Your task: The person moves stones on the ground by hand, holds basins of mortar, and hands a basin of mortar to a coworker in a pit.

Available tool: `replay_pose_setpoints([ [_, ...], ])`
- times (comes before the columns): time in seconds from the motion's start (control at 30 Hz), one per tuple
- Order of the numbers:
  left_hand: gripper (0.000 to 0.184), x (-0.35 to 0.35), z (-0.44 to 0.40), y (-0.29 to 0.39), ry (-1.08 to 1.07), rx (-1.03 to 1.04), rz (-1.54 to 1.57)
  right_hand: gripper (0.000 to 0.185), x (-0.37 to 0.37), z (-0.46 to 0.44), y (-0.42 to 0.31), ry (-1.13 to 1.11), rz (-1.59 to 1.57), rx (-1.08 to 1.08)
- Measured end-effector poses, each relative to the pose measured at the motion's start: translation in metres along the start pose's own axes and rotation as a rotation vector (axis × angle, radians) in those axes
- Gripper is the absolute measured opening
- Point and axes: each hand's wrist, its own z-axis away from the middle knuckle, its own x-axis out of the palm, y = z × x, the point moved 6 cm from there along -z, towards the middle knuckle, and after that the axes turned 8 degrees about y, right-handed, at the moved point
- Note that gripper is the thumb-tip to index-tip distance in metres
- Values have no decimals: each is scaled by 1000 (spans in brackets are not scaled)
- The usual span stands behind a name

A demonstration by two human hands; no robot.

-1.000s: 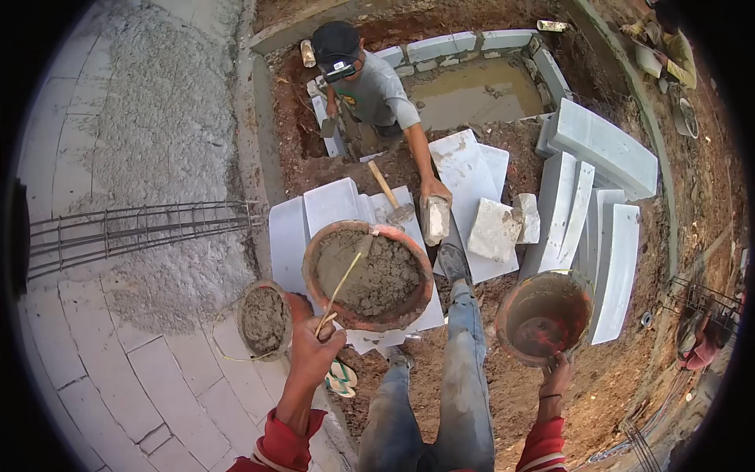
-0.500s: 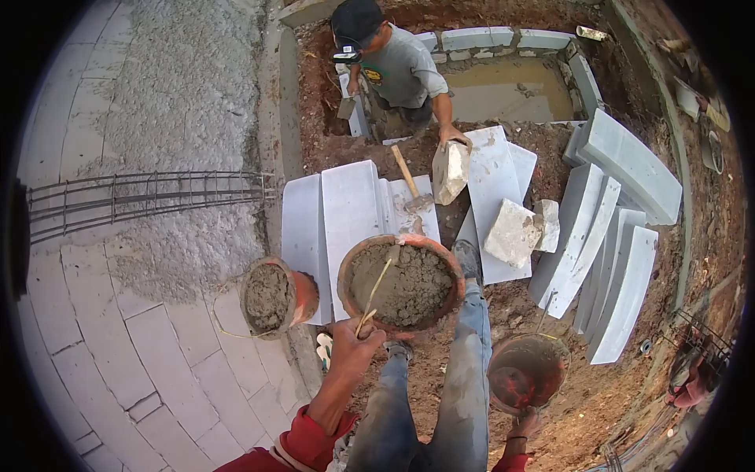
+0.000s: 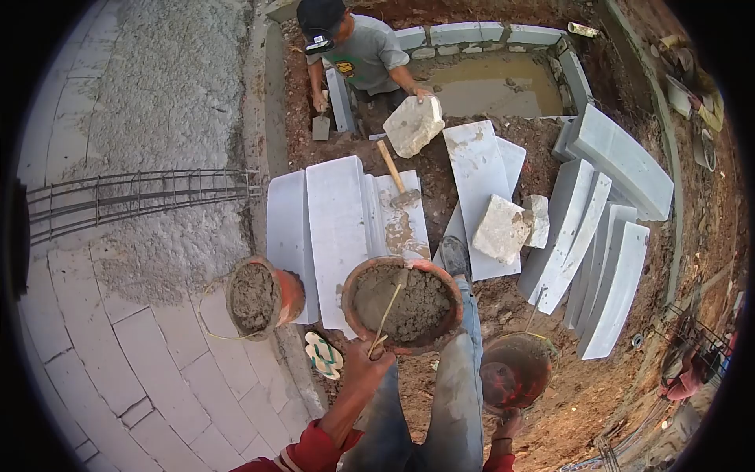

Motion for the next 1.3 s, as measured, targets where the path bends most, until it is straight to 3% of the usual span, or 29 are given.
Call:
replay_pose_setpoints([
  [0.23, 22, 5, -1, 8, -9, -99, 115, 25, -3, -6, 1, -15, -23, 9],
  [0.33, 21, 9, -9, -4, 75, -36, 126, 25, -2, -6, -4, -51, -11, 27],
  [0.5, 10, 12, -22, -27, 8, -40, 208, 24, 5, -12, -22, 43, -34, 14],
  [0.7, 8, 14, -25, -26, 26, -88, 337, 22, 20, -21, -97, 138, -199, 20],
  [0.8, 10, 16, -30, -28, 47, -82, 370, 22, 31, -29, -141, 58, -420, 23],
  [1.03, 13, 28, -37, -36, 34, -104, 306, 21, 127, -95, -204, -73, -699, 6],
  [1.2, 17, 29, -38, -34, 32, -83, 214, 22, 217, -167, -171, -134, -765, 80],
  [1.3, 20, 32, -38, -35, 31, -117, 158, 26, 230, -154, -157, -139, -781, 55],
])
